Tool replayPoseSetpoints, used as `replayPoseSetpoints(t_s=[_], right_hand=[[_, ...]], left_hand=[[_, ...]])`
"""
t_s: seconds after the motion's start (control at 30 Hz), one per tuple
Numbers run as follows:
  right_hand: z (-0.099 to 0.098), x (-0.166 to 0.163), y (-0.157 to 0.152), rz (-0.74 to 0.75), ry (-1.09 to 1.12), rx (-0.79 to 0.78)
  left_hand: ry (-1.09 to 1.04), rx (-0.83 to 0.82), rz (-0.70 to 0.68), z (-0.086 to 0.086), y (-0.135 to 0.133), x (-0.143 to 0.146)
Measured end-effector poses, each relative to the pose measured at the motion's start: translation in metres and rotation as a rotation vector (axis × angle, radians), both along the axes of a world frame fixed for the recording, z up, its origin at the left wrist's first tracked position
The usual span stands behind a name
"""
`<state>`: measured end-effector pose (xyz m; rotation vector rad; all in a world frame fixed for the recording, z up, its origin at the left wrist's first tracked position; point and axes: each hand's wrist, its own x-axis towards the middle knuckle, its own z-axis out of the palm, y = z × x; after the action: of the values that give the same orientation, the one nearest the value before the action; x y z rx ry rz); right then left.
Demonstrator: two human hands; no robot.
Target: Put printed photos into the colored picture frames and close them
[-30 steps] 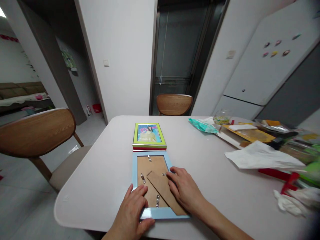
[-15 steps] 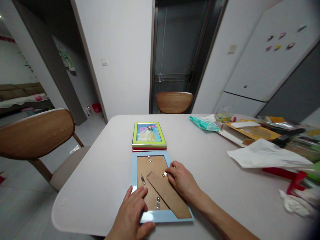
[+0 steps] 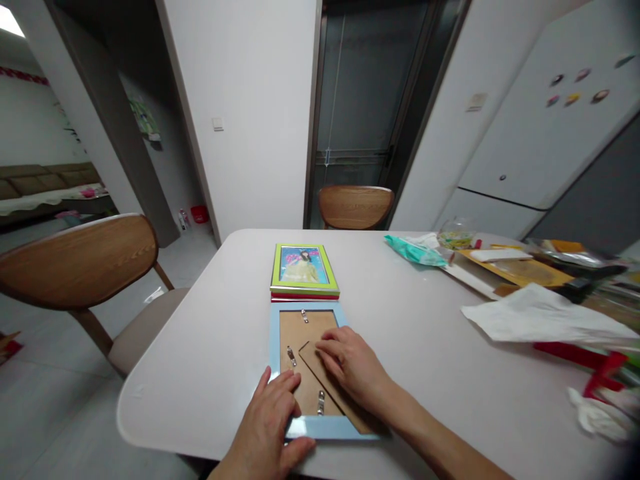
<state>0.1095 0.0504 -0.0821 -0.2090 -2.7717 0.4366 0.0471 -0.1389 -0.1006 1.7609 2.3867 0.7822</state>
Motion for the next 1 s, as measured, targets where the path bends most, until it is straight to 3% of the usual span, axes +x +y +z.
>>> replayPoseSetpoints(t_s=[0.2, 0.47, 0.73, 1.0], right_hand=[[-0.008, -0.026, -0.030, 0.143, -0.052, 0.041], [-0.006, -0.023, -0.030, 0.208, -0.056, 0.042], [-0.011, -0.028, -0.031, 0.189, -0.027, -0.123], [-0.013, -0.069, 0.015, -0.222, -0.030, -0.129]], left_hand=[[0.008, -0.030, -0.011, -0.001, -0.001, 0.000], [-0.013, -0.011, -0.014, -0.003, -0.001, 0.000], [-0.011, -0.040, -0.024, 0.000, 0.000, -0.002], [-0.010, -0.040, -0.034, -0.003, 0.000, -0.003]])
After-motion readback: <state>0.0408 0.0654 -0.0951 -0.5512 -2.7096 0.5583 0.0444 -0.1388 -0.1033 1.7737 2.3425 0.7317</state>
